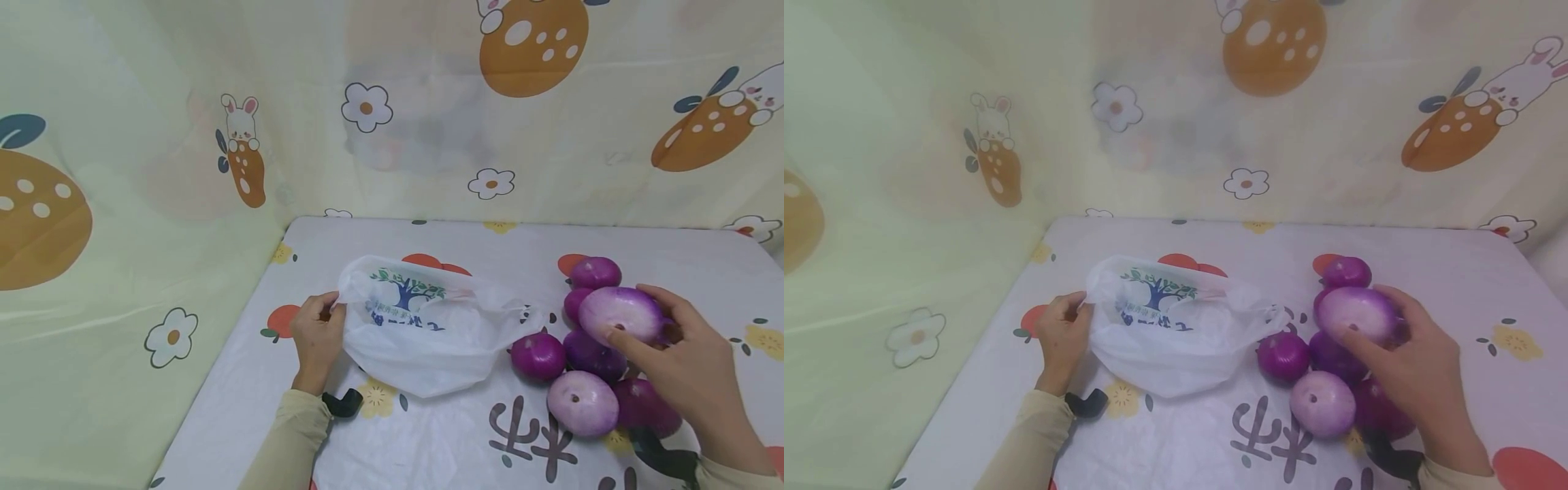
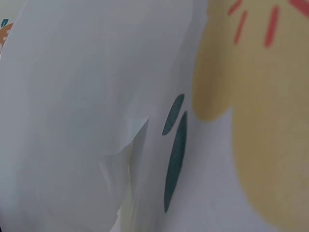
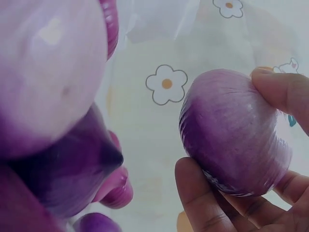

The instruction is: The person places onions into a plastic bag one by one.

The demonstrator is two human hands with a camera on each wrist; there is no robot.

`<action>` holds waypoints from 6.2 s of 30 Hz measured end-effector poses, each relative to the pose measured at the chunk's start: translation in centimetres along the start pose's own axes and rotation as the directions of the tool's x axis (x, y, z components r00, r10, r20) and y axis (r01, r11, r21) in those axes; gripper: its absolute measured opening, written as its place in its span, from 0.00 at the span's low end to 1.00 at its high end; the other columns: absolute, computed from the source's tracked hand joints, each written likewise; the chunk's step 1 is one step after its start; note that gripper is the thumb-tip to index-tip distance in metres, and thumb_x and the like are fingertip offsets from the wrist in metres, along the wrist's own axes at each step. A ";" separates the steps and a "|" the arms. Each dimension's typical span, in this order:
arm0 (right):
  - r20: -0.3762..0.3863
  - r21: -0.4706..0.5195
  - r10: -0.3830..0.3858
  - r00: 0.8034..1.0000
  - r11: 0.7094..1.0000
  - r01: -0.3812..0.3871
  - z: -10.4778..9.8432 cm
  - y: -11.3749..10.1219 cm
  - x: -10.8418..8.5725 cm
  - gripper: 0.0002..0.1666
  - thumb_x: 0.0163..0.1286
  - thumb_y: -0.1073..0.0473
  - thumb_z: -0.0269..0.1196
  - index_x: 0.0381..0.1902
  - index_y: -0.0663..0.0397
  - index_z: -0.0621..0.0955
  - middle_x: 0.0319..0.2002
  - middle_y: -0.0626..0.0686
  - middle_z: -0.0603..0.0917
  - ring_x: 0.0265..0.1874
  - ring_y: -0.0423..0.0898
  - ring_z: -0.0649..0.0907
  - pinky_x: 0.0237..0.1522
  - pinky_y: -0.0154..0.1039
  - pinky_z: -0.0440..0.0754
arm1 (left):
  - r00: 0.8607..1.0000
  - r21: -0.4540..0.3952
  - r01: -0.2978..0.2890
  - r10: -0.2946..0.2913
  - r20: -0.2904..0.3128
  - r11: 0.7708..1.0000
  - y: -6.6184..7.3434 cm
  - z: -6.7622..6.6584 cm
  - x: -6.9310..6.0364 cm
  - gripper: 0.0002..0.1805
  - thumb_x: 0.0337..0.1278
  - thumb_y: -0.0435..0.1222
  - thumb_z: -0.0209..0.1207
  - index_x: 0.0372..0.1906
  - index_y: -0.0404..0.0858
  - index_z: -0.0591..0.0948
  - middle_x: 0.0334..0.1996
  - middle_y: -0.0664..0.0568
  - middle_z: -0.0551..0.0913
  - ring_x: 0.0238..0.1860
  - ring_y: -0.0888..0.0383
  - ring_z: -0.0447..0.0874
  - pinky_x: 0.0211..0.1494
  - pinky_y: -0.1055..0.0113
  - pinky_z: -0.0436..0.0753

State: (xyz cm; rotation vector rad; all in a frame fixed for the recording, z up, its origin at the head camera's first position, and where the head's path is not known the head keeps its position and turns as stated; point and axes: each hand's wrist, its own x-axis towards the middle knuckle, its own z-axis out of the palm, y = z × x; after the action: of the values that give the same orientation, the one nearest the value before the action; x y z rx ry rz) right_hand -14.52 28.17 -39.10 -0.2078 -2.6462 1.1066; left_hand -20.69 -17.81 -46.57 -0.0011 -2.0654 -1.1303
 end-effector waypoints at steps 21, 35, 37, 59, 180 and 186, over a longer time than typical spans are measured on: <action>0.034 0.047 -0.085 0.996 0.995 0.083 1.9 -3.3 0.2 0.50 0.61 0.45 0.77 0.77 0.49 0.70 0.58 0.71 0.82 0.36 0.31 0.75 0.34 0.18 0.70 | 0.999 0.007 -0.049 0.049 0.009 0.999 0.0 0.2 -0.2 0.09 0.59 0.26 0.64 0.42 0.32 0.90 0.33 0.44 0.88 0.27 0.53 0.84 0.32 0.67 0.84; 0.019 0.065 -0.139 0.990 0.988 0.138 3.1 -4.9 0.0 0.47 0.59 0.47 0.79 0.75 0.43 0.73 0.56 0.70 0.83 0.37 0.38 0.77 0.35 0.18 0.71 | 0.997 0.009 -0.071 0.071 0.012 0.997 -0.5 0.3 -0.1 0.09 0.58 0.26 0.64 0.42 0.32 0.90 0.33 0.44 0.88 0.27 0.53 0.85 0.32 0.65 0.85; 0.017 0.071 -0.154 0.988 0.986 0.153 3.3 -5.1 0.0 0.47 0.59 0.47 0.79 0.75 0.43 0.74 0.54 0.70 0.84 0.39 0.44 0.79 0.35 0.18 0.71 | 0.997 0.007 -0.069 0.069 0.016 0.998 -0.5 0.3 -0.1 0.09 0.58 0.26 0.65 0.42 0.32 0.90 0.33 0.44 0.88 0.27 0.53 0.85 0.32 0.67 0.85; 0.026 0.114 -0.307 0.952 0.947 0.302 6.0 -8.7 -0.3 0.46 0.54 0.52 0.82 0.71 0.48 0.77 0.52 0.63 0.86 0.37 0.49 0.84 0.34 0.20 0.76 | 0.997 -0.010 -0.077 0.077 0.022 0.997 -0.2 0.3 -0.1 0.09 0.59 0.26 0.64 0.43 0.32 0.90 0.34 0.45 0.88 0.28 0.54 0.84 0.33 0.68 0.85; 0.165 -0.247 -0.093 0.982 0.960 0.133 -1.1 4.3 -7.1 0.44 0.59 0.49 0.78 0.70 0.57 0.75 0.66 0.68 0.76 0.63 0.72 0.74 0.52 0.76 0.75 | 0.995 -0.026 -0.094 0.094 0.015 0.995 0.1 -0.3 -0.4 0.10 0.59 0.23 0.63 0.42 0.29 0.90 0.34 0.41 0.89 0.27 0.53 0.81 0.38 0.86 0.75; 0.225 -0.240 -0.053 0.973 0.965 0.108 -0.5 4.7 -7.5 0.48 0.57 0.49 0.80 0.71 0.57 0.74 0.66 0.69 0.75 0.61 0.71 0.75 0.54 0.75 0.76 | 0.995 -0.021 -0.099 0.099 0.009 0.995 0.2 -0.5 -0.3 0.09 0.58 0.23 0.63 0.41 0.28 0.90 0.33 0.39 0.89 0.26 0.51 0.82 0.37 0.87 0.74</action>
State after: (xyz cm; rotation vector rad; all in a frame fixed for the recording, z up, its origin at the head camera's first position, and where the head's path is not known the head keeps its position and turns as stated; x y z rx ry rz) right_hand -7.05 30.06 -43.49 -0.0256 -2.9581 0.8069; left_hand -20.14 -17.95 -46.47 -0.1182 -2.0391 -1.0929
